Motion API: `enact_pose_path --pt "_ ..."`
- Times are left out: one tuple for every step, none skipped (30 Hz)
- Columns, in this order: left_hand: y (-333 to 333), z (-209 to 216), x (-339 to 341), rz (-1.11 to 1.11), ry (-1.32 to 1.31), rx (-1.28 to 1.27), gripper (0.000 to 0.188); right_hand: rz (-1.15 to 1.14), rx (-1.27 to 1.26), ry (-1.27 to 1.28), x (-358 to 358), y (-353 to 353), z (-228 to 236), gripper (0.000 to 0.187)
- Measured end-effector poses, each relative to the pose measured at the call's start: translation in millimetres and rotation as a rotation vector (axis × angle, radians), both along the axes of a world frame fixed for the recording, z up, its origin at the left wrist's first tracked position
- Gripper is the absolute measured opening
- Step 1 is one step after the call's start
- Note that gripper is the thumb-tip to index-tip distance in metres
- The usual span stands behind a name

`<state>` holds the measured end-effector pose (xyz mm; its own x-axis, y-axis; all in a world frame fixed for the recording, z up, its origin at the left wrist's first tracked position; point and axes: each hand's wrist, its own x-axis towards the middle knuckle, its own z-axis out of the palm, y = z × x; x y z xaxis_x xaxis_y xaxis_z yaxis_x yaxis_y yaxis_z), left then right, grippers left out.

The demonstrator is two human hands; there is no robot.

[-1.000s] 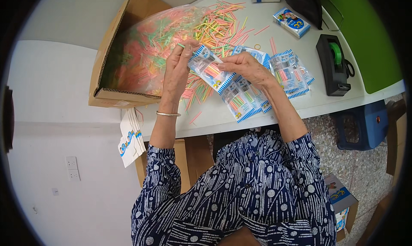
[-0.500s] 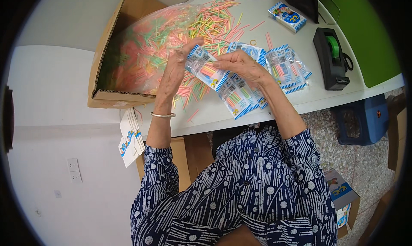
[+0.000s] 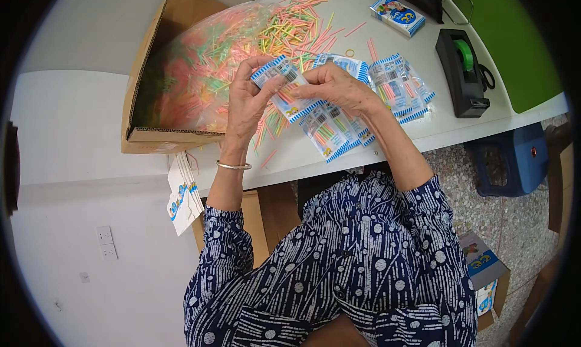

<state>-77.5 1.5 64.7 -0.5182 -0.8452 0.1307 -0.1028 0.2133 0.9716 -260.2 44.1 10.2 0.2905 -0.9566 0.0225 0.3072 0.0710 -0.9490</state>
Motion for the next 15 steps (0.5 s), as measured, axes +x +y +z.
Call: enact_pose_path --pt "1 -2 -1 0.002 0.000 0.002 0.032 0.029 0.001 0.023 1 1 2 0.026" --pt "1 -4 -2 -0.016 0.034 0.024 0.033 0.026 0.004 0.023 -1 2 0 0.026" --pt "1 -6 -3 -0.033 0.068 0.045 0.034 0.000 0.013 0.061 -3 3 -3 0.025" --pt "2 -5 -3 -0.034 0.068 0.047 0.034 -0.025 0.021 0.099 -4 4 -5 0.025" --pt "3 -4 -2 -0.022 0.056 0.084 0.034 -0.026 0.024 0.100 -4 6 -4 0.025" --pt "5 -3 -2 -0.009 0.045 0.121 0.034 -0.033 0.006 0.085 -3 8 -2 0.026" --pt "5 -4 -2 -0.010 0.045 0.123 0.034 -0.039 -0.013 0.071 -2 9 -1 0.026" --pt "6 -6 -1 -0.005 0.024 0.067 0.033 -0.039 -0.011 0.071 0 10 -1 0.026" --pt "6 -7 -1 -0.001 0.003 0.011 0.033 -0.041 -0.026 0.027 2 11 -1 0.026" --pt "8 -7 -1 -0.001 0.004 0.012 0.033 -0.043 -0.041 -0.017 3 11 -2 0.027" --pt "10 -7 -2 0.001 -0.002 0.013 0.033 -0.042 -0.040 -0.017 2 11 -1 0.027" --pt "11 -7 -2 0.002 -0.008 0.014 0.033 -0.013 -0.013 0.033 -1 10 -1 0.027" --pt "11 -9 -2 0.003 -0.009 0.016 0.033 0.016 0.014 0.084 -3 10 -1 0.027" --pt "11 -11 -2 -0.013 0.015 0.020 0.034 0.018 0.015 0.084 -4 10 -2 0.027" --pt "11 -12 -1 -0.029 0.039 0.023 0.035 0.011 -0.005 0.104 -4 10 -4 0.028"
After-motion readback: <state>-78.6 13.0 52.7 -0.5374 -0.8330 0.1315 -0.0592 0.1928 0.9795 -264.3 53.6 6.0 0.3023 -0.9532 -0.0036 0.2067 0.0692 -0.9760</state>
